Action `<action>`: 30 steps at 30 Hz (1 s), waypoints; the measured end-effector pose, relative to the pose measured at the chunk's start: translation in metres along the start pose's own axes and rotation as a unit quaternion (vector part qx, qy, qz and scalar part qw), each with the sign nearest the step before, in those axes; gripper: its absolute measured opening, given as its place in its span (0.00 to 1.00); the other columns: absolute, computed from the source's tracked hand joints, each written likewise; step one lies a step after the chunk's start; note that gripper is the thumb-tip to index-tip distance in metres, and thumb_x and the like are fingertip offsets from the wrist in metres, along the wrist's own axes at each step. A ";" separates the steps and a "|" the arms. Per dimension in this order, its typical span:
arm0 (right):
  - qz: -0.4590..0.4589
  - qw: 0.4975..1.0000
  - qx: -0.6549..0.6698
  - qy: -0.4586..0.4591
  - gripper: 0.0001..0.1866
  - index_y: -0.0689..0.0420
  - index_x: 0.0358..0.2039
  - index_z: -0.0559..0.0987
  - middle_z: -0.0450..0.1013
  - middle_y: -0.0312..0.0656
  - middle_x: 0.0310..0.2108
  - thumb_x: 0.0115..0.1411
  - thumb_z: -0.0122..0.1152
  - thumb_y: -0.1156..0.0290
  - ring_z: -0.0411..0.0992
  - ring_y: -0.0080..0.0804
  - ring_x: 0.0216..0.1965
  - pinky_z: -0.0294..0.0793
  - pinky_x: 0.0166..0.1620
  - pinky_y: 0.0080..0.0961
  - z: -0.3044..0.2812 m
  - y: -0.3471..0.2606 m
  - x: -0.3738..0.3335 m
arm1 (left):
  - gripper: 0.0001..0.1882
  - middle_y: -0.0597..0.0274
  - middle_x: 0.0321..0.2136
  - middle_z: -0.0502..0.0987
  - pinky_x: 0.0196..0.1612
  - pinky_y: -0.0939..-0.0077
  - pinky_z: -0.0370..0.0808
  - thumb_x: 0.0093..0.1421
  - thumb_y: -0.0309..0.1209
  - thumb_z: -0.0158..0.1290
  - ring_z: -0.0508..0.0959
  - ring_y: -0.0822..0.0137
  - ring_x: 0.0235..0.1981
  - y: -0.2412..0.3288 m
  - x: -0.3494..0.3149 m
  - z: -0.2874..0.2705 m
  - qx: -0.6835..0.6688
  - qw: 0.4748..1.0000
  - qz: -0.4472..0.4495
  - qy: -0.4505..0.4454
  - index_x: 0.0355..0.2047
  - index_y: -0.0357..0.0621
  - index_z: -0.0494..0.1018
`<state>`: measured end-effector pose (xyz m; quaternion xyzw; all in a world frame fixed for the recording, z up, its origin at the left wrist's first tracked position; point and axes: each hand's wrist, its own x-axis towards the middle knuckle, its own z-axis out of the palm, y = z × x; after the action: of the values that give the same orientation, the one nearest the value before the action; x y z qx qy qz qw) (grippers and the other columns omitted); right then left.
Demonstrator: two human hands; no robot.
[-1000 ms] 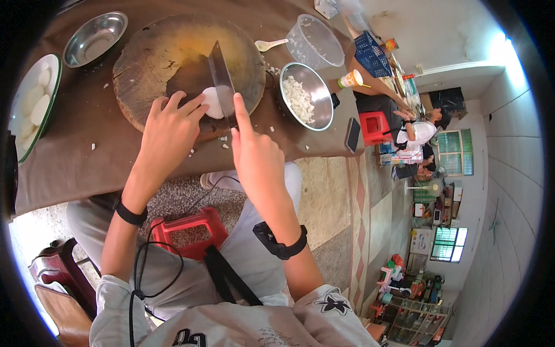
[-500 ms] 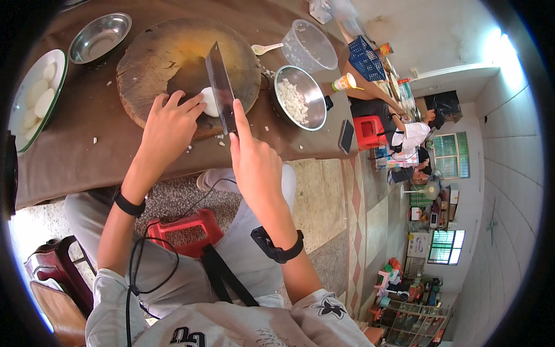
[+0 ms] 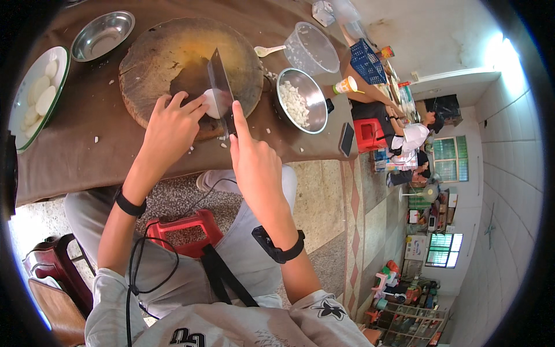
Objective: Chopping white food items on a wooden cutting board using a cleaver.
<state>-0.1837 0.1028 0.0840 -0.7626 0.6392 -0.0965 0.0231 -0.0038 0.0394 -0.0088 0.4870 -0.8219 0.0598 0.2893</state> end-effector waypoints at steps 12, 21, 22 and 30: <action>-0.010 0.999 -0.035 0.015 0.34 0.47 0.76 0.58 0.74 0.51 0.17 0.72 0.55 0.66 0.76 0.55 0.21 0.77 0.28 0.51 0.016 0.005 0.033 | 0.15 0.67 0.51 0.80 0.55 0.60 0.72 0.54 0.28 0.59 0.76 0.60 0.51 0.003 0.000 -0.005 0.003 1.000 0.015 0.013 0.44 0.44 0.81; -0.002 0.998 -0.017 0.057 0.35 0.44 0.77 0.55 0.74 0.51 0.17 0.73 0.54 0.66 0.76 0.56 0.21 0.76 0.28 0.50 0.002 0.002 0.010 | 0.17 0.68 0.50 0.80 0.55 0.60 0.72 0.53 0.26 0.59 0.74 0.60 0.50 0.004 0.003 -0.012 0.006 1.000 0.012 -0.029 0.45 0.42 0.81; -0.012 0.998 -0.013 0.056 0.35 0.44 0.77 0.55 0.74 0.50 0.17 0.73 0.54 0.66 0.76 0.55 0.21 0.75 0.27 0.50 0.001 0.000 0.007 | 0.17 0.68 0.49 0.80 0.55 0.60 0.72 0.53 0.26 0.59 0.74 0.60 0.49 0.004 0.003 -0.012 0.007 0.999 0.013 -0.030 0.45 0.42 0.81; -0.008 0.999 -0.038 0.023 0.36 0.50 0.76 0.57 0.74 0.49 0.18 0.71 0.57 0.69 0.76 0.52 0.20 0.74 0.25 0.48 0.006 -0.007 -0.005 | 0.16 0.68 0.49 0.82 0.54 0.63 0.72 0.56 0.26 0.55 0.75 0.62 0.49 0.000 0.002 -0.006 -0.019 1.000 0.016 0.012 0.45 0.43 0.82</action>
<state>-0.1766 0.1085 0.0788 -0.7658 0.6364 -0.0895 -0.0213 -0.0019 0.0400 -0.0022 0.4674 -0.8269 0.0544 0.3078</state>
